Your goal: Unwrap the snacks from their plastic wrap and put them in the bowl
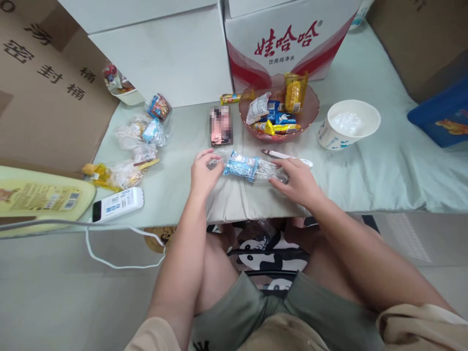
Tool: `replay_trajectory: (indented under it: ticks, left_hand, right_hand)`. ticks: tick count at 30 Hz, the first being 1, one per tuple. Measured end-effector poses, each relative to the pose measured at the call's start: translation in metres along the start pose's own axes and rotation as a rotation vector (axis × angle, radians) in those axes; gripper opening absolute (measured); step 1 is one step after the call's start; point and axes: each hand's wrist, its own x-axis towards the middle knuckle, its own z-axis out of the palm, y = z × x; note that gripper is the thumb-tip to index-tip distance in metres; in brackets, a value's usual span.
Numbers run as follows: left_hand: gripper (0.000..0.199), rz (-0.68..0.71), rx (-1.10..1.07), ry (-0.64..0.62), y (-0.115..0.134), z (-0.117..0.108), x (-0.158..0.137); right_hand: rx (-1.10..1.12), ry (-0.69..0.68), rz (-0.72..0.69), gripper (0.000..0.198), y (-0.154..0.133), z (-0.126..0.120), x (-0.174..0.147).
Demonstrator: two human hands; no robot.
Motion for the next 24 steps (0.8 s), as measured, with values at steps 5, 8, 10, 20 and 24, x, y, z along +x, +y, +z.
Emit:
replay_trajectory:
  ticks: [5,8,10,20,24]
  left_hand:
    - [0.005,0.045,0.004,0.055,0.009,-0.007,-0.007]
    - [0.008,-0.008,-0.057,0.089,0.016,-0.016,-0.016]
    - [0.009,-0.028,-0.068,0.153,0.019,-0.021,-0.023]
    - [0.072,-0.093,0.029,-0.255,0.013,-0.028,-0.051]
    - [0.087,-0.241,-0.028,-0.326,0.017,-0.023,-0.054]
  right_hand:
    - [-0.001,0.093,-0.107,0.012,-0.007,-0.007,-0.003]
    - [0.051,0.112,-0.234,0.013,-0.021,-0.017,-0.011]
    - [0.077,-0.021,-0.314,0.019,-0.033,-0.02,-0.02]
    - [0.06,-0.627,-0.185,0.034,-0.064,-0.017,-0.043]
    - [-0.061,-0.342,0.183,0.035,-0.056,-0.013,-0.037]
